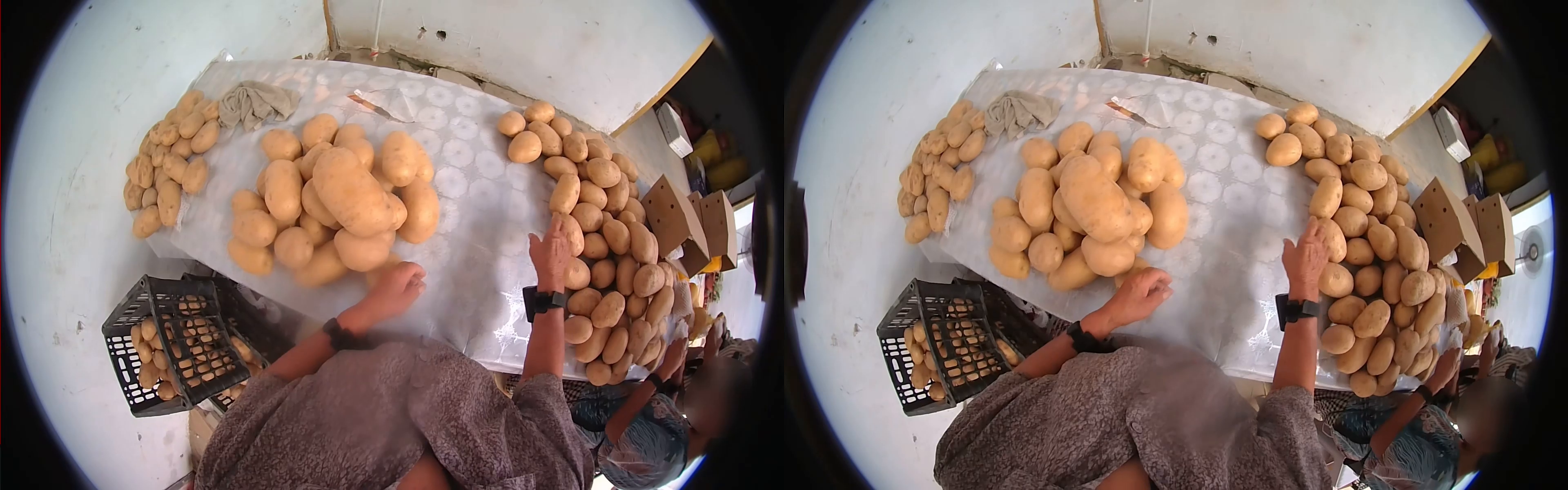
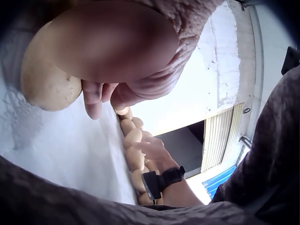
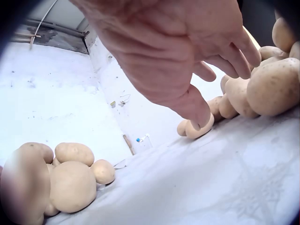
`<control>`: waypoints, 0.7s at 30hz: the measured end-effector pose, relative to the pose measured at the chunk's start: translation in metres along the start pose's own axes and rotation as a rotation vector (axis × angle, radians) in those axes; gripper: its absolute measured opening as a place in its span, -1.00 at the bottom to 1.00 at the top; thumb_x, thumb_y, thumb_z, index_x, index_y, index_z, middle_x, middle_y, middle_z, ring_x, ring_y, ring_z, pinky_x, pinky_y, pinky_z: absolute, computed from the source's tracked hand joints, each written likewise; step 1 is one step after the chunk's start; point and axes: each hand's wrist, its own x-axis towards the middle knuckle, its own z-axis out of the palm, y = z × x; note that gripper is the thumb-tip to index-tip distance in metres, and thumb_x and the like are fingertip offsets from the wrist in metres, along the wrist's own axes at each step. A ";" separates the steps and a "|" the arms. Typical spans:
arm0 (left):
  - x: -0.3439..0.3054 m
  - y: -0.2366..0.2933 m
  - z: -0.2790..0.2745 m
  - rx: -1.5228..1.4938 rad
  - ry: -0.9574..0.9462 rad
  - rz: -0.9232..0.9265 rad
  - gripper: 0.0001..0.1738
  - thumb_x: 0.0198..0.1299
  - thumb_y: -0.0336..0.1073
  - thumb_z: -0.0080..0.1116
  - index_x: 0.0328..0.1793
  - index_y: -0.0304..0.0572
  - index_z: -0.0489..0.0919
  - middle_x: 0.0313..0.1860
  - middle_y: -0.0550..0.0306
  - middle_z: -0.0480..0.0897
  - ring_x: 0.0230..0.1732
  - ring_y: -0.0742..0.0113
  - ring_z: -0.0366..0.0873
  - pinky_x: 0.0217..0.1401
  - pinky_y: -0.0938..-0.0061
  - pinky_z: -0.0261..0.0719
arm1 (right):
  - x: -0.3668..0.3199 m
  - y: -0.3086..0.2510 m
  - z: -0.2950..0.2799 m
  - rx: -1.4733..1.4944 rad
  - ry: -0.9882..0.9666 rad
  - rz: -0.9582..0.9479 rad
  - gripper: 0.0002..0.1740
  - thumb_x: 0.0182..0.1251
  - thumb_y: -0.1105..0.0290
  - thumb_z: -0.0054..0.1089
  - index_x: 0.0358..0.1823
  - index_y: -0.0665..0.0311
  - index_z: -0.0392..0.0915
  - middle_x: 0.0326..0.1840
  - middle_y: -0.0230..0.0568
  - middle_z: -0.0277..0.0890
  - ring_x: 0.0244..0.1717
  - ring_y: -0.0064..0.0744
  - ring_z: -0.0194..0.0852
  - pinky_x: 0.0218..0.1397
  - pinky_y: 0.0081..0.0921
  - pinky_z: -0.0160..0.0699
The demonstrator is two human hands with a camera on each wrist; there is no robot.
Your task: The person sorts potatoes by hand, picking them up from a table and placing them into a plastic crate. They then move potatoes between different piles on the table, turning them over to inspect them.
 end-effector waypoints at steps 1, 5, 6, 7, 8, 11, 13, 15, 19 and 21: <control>0.001 -0.002 0.000 -0.029 0.002 -0.009 -0.76 0.23 -0.35 0.20 -0.07 -0.36 0.52 -0.24 0.02 0.61 -0.23 0.33 0.62 -0.18 0.44 0.56 | -0.003 0.000 0.011 -0.001 0.019 -0.031 -0.21 0.00 0.33 0.46 0.26 0.41 0.28 0.20 0.21 0.41 0.17 0.17 0.42 0.21 -0.08 0.39; 0.003 -0.006 0.000 -0.129 -0.001 -0.054 -0.78 0.23 -0.35 0.20 -0.10 -0.36 0.52 -0.28 0.05 0.65 -0.23 0.37 0.64 -0.19 0.48 0.56 | -0.021 -0.012 0.023 0.022 0.078 -0.116 -0.28 -0.01 0.31 0.48 0.18 0.44 0.38 0.14 0.22 0.46 0.11 0.17 0.47 0.13 -0.10 0.46; 0.003 -0.003 0.000 -0.128 -0.004 -0.051 -0.78 0.23 -0.35 0.20 -0.10 -0.36 0.52 -0.28 0.05 0.65 -0.23 0.37 0.64 -0.19 0.48 0.56 | -0.026 -0.015 0.024 0.060 0.069 -0.141 -0.30 -0.01 0.31 0.48 0.16 0.45 0.40 0.12 0.23 0.48 0.10 0.17 0.48 0.13 -0.10 0.47; 0.004 0.001 -0.001 -0.065 -0.008 -0.066 -0.78 0.22 -0.36 0.21 -0.10 -0.36 0.52 -0.31 0.06 0.66 -0.23 0.39 0.65 -0.19 0.49 0.56 | -0.032 -0.021 0.023 0.073 0.066 -0.143 -0.35 0.00 0.31 0.47 0.11 0.46 0.44 0.08 0.25 0.51 0.07 0.19 0.51 0.12 -0.10 0.50; 0.005 0.004 -0.002 -0.003 -0.011 -0.082 -0.78 0.21 -0.36 0.21 -0.10 -0.36 0.52 -0.34 0.07 0.67 -0.24 0.40 0.65 -0.19 0.49 0.56 | -0.038 -0.024 0.025 0.073 0.066 -0.141 -0.35 0.00 0.31 0.47 0.11 0.46 0.44 0.08 0.25 0.51 0.07 0.19 0.51 0.12 -0.10 0.50; 0.005 -0.004 0.001 0.017 0.012 -0.009 -0.77 0.20 -0.37 0.22 -0.10 -0.37 0.52 -0.33 0.07 0.66 -0.25 0.41 0.64 -0.20 0.50 0.55 | -0.057 -0.032 0.027 0.222 -0.021 -0.145 -0.37 0.03 0.35 0.43 0.13 0.49 0.44 0.10 0.27 0.51 0.07 0.21 0.52 0.11 -0.12 0.55; 0.005 -0.007 0.003 0.009 0.018 0.010 -0.76 0.19 -0.37 0.22 -0.10 -0.37 0.52 -0.34 0.07 0.66 -0.25 0.41 0.63 -0.20 0.50 0.56 | -0.071 -0.039 0.026 0.270 -0.041 -0.145 -0.39 0.04 0.36 0.43 0.11 0.49 0.45 0.09 0.27 0.51 0.07 0.21 0.52 0.12 -0.13 0.55; 0.006 -0.009 0.001 -0.001 0.022 0.037 -0.76 0.18 -0.36 0.23 -0.10 -0.37 0.52 -0.34 0.06 0.66 -0.25 0.41 0.63 -0.20 0.49 0.56 | -0.083 -0.051 0.020 0.334 -0.082 -0.131 -0.41 0.07 0.35 0.41 0.12 0.48 0.45 0.07 0.26 0.53 0.09 0.19 0.52 0.15 -0.15 0.54; 0.007 -0.012 -0.002 0.066 -0.043 0.051 -0.73 0.20 -0.35 0.23 -0.07 -0.40 0.53 -0.31 0.02 0.66 -0.21 0.39 0.65 -0.18 0.48 0.56 | -0.100 -0.066 0.020 0.397 -0.162 -0.061 -0.41 0.10 0.32 0.40 0.14 0.46 0.47 0.05 0.23 0.56 0.07 0.14 0.56 0.12 -0.18 0.56; 0.007 -0.010 -0.005 0.062 -0.050 0.076 -0.72 0.20 -0.34 0.23 -0.05 -0.41 0.53 -0.30 0.01 0.66 -0.21 0.39 0.65 -0.18 0.48 0.56 | -0.110 -0.076 0.016 0.465 -0.241 -0.046 -0.41 0.11 0.29 0.41 0.14 0.44 0.49 0.01 0.21 0.59 0.03 0.08 0.60 0.08 -0.20 0.58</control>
